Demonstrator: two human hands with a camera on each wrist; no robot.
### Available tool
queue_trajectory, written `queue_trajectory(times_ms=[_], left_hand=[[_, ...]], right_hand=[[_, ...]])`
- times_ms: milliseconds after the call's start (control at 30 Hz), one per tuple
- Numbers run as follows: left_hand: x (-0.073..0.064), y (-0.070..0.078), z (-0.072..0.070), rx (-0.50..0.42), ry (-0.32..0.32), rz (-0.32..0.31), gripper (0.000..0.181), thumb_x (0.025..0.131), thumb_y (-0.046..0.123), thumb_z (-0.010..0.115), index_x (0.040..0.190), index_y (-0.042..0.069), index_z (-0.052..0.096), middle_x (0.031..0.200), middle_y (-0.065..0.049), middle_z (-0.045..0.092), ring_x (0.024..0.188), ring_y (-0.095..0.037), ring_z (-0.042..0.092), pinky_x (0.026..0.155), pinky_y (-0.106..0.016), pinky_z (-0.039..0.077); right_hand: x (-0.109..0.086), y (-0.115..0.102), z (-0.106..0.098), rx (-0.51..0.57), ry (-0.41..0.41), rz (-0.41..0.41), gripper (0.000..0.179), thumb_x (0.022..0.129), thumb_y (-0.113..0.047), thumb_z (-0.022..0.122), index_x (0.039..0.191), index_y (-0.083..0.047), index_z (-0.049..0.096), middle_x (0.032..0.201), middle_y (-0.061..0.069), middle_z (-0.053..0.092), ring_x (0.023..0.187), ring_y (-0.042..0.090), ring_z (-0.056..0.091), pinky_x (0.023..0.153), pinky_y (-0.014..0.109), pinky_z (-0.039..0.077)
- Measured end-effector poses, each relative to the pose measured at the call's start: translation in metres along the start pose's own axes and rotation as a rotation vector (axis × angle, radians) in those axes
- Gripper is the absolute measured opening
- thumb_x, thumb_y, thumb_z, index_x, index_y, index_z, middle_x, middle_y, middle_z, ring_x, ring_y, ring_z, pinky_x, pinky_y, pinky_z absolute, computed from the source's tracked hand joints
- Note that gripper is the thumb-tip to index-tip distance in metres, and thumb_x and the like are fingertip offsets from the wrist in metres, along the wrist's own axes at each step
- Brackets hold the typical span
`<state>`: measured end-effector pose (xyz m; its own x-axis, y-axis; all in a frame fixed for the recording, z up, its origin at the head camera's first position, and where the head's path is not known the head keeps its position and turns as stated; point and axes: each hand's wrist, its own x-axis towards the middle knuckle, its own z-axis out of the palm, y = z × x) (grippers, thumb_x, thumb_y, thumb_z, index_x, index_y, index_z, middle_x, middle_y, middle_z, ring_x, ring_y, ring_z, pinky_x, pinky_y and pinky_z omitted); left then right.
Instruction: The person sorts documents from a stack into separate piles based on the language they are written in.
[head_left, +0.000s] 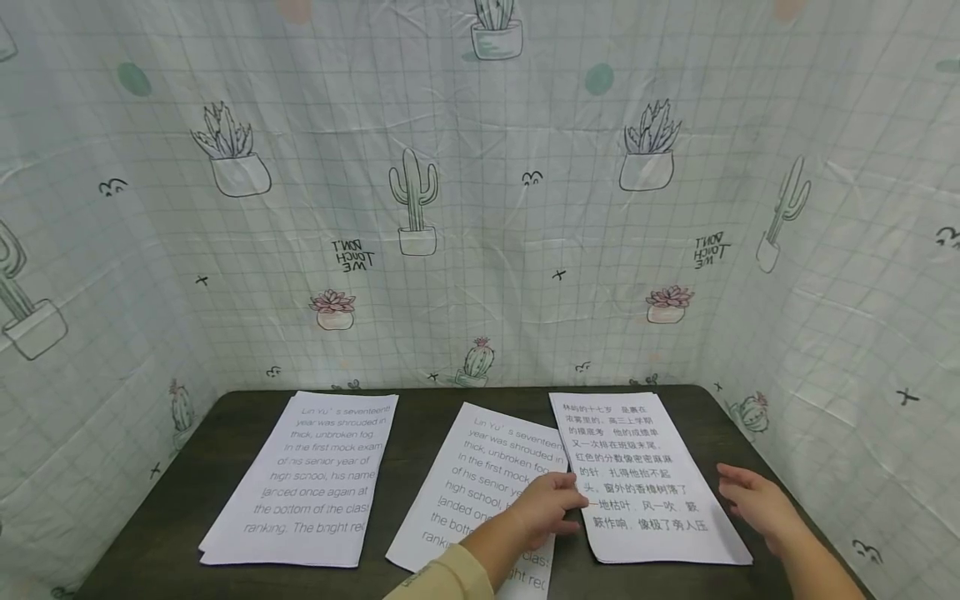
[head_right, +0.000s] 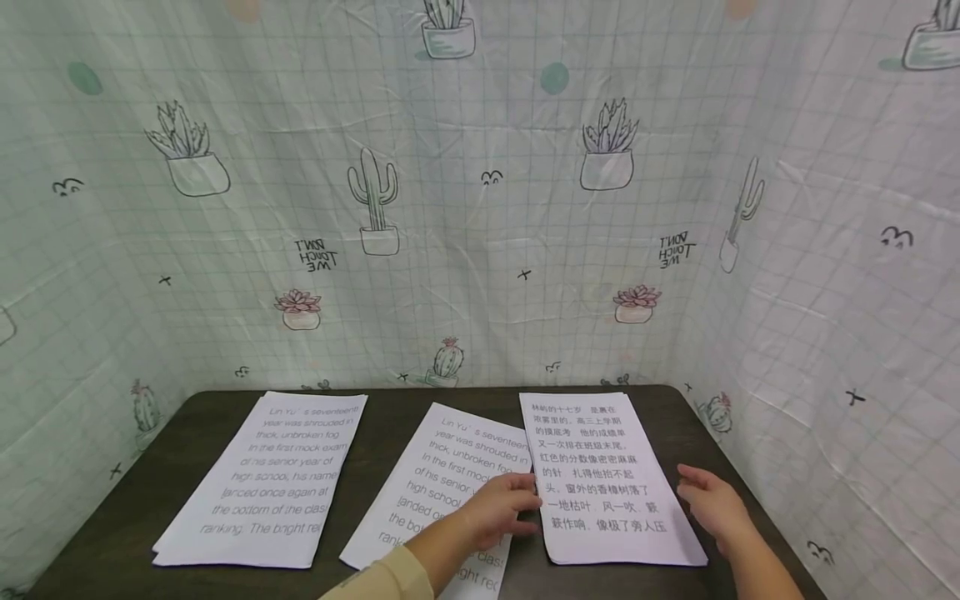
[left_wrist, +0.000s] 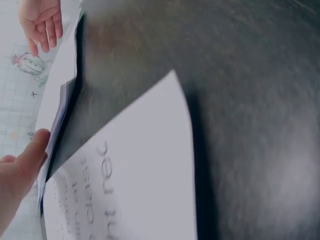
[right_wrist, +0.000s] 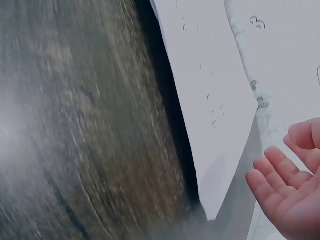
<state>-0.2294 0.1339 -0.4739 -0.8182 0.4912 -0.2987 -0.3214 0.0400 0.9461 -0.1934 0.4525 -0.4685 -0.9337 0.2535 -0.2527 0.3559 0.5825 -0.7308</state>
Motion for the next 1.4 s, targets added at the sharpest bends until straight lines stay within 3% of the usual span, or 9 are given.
queue_trajectory(times_ms=[267, 400, 600, 867, 1000, 1167, 1400], left_hand=[[-0.005, 0.004, -0.025, 0.095, 0.04, 0.025, 0.062, 0.085, 0.012, 0.064, 0.142, -0.002, 0.046, 0.142, -0.024, 0.05, 0.124, -0.038, 0.057, 0.091, -0.041, 0.057], [-0.01, 0.006, -0.044, 0.096, 0.041, 0.056, 0.063, 0.085, 0.01, 0.063, 0.143, -0.003, 0.043, 0.143, -0.025, 0.049, 0.126, -0.038, 0.056, 0.093, -0.042, 0.056], [-0.021, 0.007, -0.088, 0.078, 0.068, 0.1, 0.062, 0.089, 0.007, 0.06, 0.146, -0.005, 0.038, 0.146, -0.028, 0.044, 0.128, -0.039, 0.053, 0.097, -0.044, 0.054], [-0.046, 0.009, -0.158, 0.088, 0.117, 0.156, 0.065, 0.093, 0.008, 0.054, 0.148, -0.011, 0.025, 0.152, -0.034, 0.031, 0.139, -0.046, 0.037, 0.105, -0.048, 0.048], [-0.058, 0.007, -0.182, 0.109, 0.154, 0.169, 0.065, 0.094, 0.008, 0.053, 0.149, -0.012, 0.023, 0.152, -0.035, 0.028, 0.14, -0.048, 0.034, 0.107, -0.051, 0.045], [-0.072, 0.002, -0.198, 0.141, 0.211, 0.159, 0.065, 0.092, 0.007, 0.054, 0.147, -0.013, 0.026, 0.15, -0.037, 0.031, 0.137, -0.049, 0.038, 0.106, -0.052, 0.046], [-0.081, -0.007, -0.206, 0.14, 0.249, 0.068, 0.057, 0.096, 0.008, 0.05, 0.143, -0.017, 0.029, 0.146, -0.04, 0.034, 0.134, -0.05, 0.041, 0.104, -0.055, 0.045]], right_hand=[[-0.005, -0.016, 0.012, 0.052, 0.001, -0.014, 0.06, 0.097, -0.012, 0.041, 0.144, 0.019, 0.021, 0.144, 0.045, 0.027, 0.131, 0.056, 0.036, 0.097, 0.053, 0.05], [-0.01, -0.027, 0.021, 0.114, -0.011, 0.003, 0.062, 0.098, -0.012, 0.042, 0.146, 0.018, 0.016, 0.145, 0.045, 0.025, 0.132, 0.055, 0.034, 0.1, 0.056, 0.047], [-0.016, -0.044, 0.038, 0.154, -0.042, -0.009, 0.062, 0.099, -0.015, 0.043, 0.148, 0.015, 0.018, 0.144, 0.043, 0.029, 0.132, 0.053, 0.037, 0.1, 0.053, 0.049], [-0.024, -0.066, 0.067, 0.215, -0.088, -0.038, 0.059, 0.1, -0.014, 0.045, 0.148, 0.011, 0.022, 0.144, 0.041, 0.034, 0.13, 0.049, 0.043, 0.099, 0.048, 0.052], [-0.031, -0.076, 0.083, 0.272, -0.117, -0.057, 0.057, 0.1, -0.011, 0.046, 0.148, 0.011, 0.024, 0.143, 0.04, 0.036, 0.129, 0.047, 0.045, 0.099, 0.047, 0.052], [-0.045, -0.088, 0.106, 0.412, -0.186, -0.07, 0.055, 0.1, -0.009, 0.046, 0.147, 0.013, 0.025, 0.142, 0.04, 0.038, 0.12, 0.034, 0.057, 0.097, 0.044, 0.054], [-0.066, -0.099, 0.129, 0.522, -0.408, -0.048, 0.067, 0.101, -0.02, 0.05, 0.147, 0.017, 0.018, 0.144, 0.04, 0.035, 0.119, 0.027, 0.059, 0.099, 0.047, 0.052]])
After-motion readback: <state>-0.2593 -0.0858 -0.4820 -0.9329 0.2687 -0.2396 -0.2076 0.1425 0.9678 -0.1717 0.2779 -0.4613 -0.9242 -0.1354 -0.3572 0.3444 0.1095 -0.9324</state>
